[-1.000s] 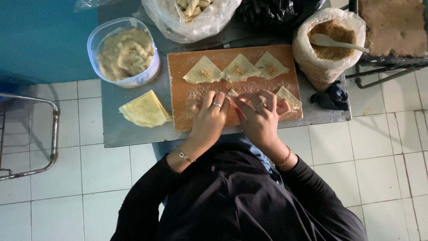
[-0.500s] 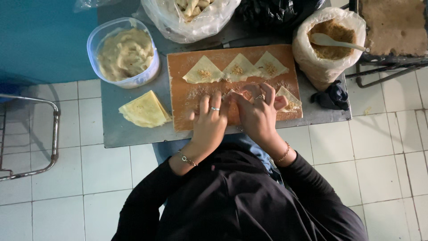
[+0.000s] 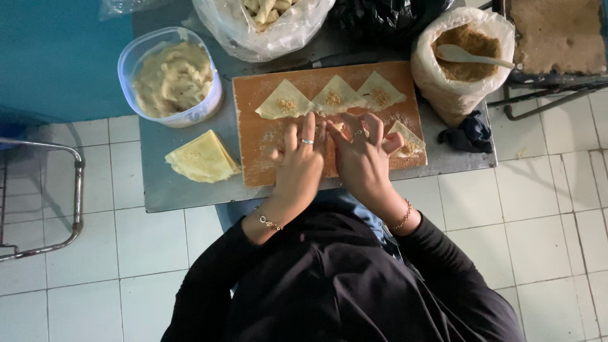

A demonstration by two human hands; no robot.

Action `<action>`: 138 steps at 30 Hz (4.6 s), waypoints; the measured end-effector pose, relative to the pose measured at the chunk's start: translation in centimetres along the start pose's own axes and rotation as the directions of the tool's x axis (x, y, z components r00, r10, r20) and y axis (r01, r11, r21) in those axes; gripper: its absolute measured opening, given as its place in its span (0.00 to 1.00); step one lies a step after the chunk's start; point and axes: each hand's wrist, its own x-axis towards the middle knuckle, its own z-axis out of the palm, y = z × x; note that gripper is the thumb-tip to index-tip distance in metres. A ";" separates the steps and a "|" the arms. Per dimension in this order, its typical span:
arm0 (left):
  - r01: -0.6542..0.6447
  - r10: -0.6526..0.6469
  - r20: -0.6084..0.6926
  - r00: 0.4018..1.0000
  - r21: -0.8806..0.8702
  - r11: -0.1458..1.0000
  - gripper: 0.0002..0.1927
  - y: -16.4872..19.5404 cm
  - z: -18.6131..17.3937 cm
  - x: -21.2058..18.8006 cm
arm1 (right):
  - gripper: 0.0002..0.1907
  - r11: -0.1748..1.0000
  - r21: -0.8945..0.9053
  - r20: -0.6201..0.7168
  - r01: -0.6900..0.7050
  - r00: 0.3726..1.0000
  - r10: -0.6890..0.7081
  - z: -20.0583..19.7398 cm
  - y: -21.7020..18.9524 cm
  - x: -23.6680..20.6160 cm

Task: The person sits at a table and cuts thin crepe sheets into triangular pieces on a wooden board. They spoon a brown filling from a container onto the triangles, then fold the pieces into filled pastry triangles, working through the sheets one at a time.

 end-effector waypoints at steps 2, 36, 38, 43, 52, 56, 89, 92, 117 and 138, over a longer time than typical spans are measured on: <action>0.003 0.000 0.061 0.998 -0.044 0.999 0.30 -0.1 0.0 0.3 | 0.19 0.999 -0.051 -0.018 0.015 1.000 -0.016 -0.2 -0.1 0.4; 0.083 -0.196 -0.143 0.970 -0.565 0.821 0.11 -1.3 -4.5 -0.8 | 0.20 0.912 0.358 -0.286 0.199 0.954 -0.095 -6.3 0.9 12.5; 0.080 -0.180 -0.133 0.975 -0.547 0.833 0.11 -0.8 -4.3 -0.8 | 0.23 0.900 0.387 -0.262 0.202 0.960 -0.102 -6.3 0.5 11.0; 0.120 -0.180 -0.076 0.981 -0.493 0.862 0.11 0.1 -3.2 -0.4 | 0.19 0.953 0.297 -0.098 0.058 0.995 -0.030 -6.3 3.6 5.5; 0.098 -0.139 -0.085 0.987 -0.373 0.923 0.13 2.6 -0.9 0.3 | 0.12 0.993 0.063 -0.065 -0.101 0.992 0.105 -5.7 7.3 -3.1; 0.082 -0.115 -0.067 0.991 -0.369 0.926 0.11 3.2 -0.2 0.3 | 0.13 0.991 0.015 -0.050 -0.136 0.989 0.136 -4.7 6.5 -3.9; -0.128 0.052 -0.131 0.990 -0.678 0.724 0.20 5.0 1.4 2.1 | 0.20 0.890 0.442 -0.079 -0.113 0.983 0.164 -2.0 5.2 -4.0; -0.116 0.055 -0.109 0.992 -0.701 0.704 0.18 4.6 0.8 2.1 | 0.19 0.904 0.415 -0.091 -0.101 0.984 0.152 -1.6 5.2 -4.2; -0.012 0.186 0.107 0.977 -0.838 0.545 0.10 2.1 -0.5 3.5 | 0.33 0.926 0.377 0.044 -0.001 0.999 -0.017 -2.3 8.9 -3.1; -0.108 0.198 0.041 0.979 -0.722 0.683 0.02 2.7 0.8 3.5 | 0.04 0.976 0.214 -0.020 -0.041 0.999 0.046 -2.3 6.1 -1.8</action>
